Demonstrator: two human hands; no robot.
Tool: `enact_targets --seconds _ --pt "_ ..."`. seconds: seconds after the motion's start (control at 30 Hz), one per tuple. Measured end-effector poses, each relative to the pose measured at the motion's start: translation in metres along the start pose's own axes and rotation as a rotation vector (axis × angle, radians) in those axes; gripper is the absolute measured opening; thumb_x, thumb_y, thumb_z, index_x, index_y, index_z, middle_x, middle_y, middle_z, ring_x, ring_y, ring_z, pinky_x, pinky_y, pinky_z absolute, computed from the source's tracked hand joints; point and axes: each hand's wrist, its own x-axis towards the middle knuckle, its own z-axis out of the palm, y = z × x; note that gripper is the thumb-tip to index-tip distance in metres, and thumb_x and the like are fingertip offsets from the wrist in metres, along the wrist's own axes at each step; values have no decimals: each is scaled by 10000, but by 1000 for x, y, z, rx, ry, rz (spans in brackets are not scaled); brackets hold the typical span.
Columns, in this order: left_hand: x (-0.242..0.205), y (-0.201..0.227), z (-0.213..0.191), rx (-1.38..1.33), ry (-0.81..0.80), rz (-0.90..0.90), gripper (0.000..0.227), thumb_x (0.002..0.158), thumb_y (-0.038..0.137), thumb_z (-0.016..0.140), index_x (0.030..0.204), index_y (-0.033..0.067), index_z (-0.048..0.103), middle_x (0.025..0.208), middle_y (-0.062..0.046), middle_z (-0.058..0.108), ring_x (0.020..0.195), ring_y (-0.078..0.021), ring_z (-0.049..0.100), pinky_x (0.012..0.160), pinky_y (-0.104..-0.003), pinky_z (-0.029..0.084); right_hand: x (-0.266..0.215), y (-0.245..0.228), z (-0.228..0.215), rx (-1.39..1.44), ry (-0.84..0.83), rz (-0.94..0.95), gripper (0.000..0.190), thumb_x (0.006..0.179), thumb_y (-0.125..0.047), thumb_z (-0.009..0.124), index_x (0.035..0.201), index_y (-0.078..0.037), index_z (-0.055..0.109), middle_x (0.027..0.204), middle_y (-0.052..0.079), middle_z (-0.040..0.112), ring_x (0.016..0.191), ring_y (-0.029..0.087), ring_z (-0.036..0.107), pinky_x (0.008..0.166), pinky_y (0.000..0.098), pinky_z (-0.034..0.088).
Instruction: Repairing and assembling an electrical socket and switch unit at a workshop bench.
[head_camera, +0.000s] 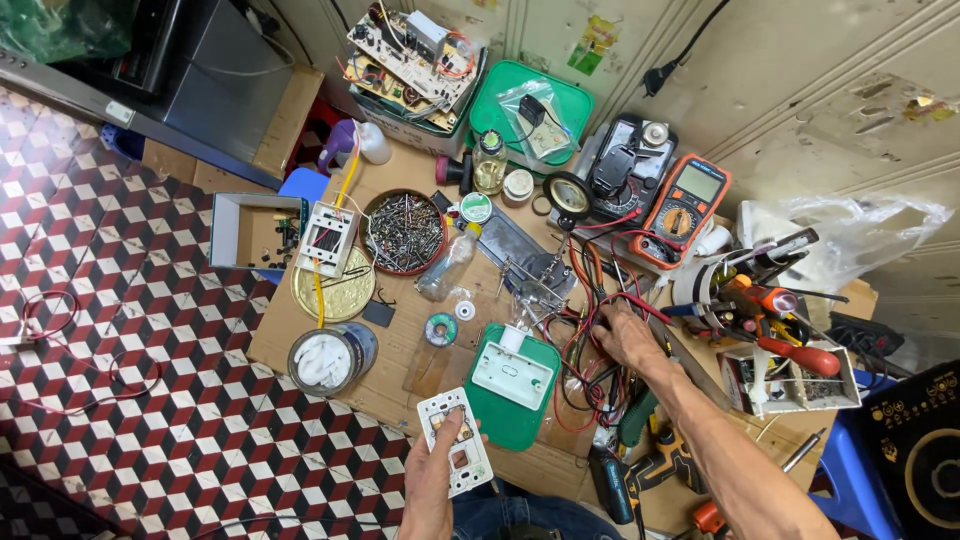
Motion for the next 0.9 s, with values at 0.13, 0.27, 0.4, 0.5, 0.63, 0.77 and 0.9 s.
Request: enact_targets --seconds 0.13,0.27,0.4,0.5,0.63,0.77,0.9 --pt "-11 11 4 32 -18 30 447 884 371 682 1178 36 708 991 -128 763 868 -211 742 723 -329 595 -33 5 -15 41 99 -88 485 907 -254 671 1334 -36 603 1348 241 553 1208 418 581 1012 476 489" --pt "-9 10 7 88 -74 67 468 909 401 666 1172 18 718 985 -102 757 874 -167 717 731 -308 575 -81 10 -34 72 139 31 428 845 -245 717 1201 -25 626 1224 209 625 1079 360 661 965 447 527" --pt "-9 6 19 106 -124 114 453 901 371 679 1178 13 707 978 -88 756 884 -171 731 711 -293 582 -149 10 -46 212 90 344 386 896 -275 708 1182 -36 605 915 198 765 821 310 755 776 425 579" --pt "-11 2 25 59 -164 106 429 886 359 680 1180 47 685 976 -73 735 882 -172 733 684 -321 593 -201 17 -46 445 209 387 475 962 -278 635 1390 -74 632 882 206 734 756 285 671 694 451 549" --pt "-14 -6 29 48 -224 179 421 897 355 686 1176 40 685 986 -76 732 881 -167 728 693 -313 595 -268 34 -31 852 370 372 510 999 -283 603 1425 -6 647 866 220 715 760 250 668 726 387 518" --pt "-25 -7 34 47 -292 237 405 907 339 687 1184 42 684 1014 -64 734 888 -151 722 721 -301 599 -314 10 -31 1623 385 100 507 933 -227 564 1368 32 549 1039 180 723 776 209 676 714 351 566" --pt "-44 -2 37 6 -374 303 390 923 320 672 1193 39 677 1051 -56 739 899 -137 726 749 -296 598 -306 -33 5 1743 300 2 475 1125 -176 667 1471 128 553 949 175 576 739 192 556 632 310 445"
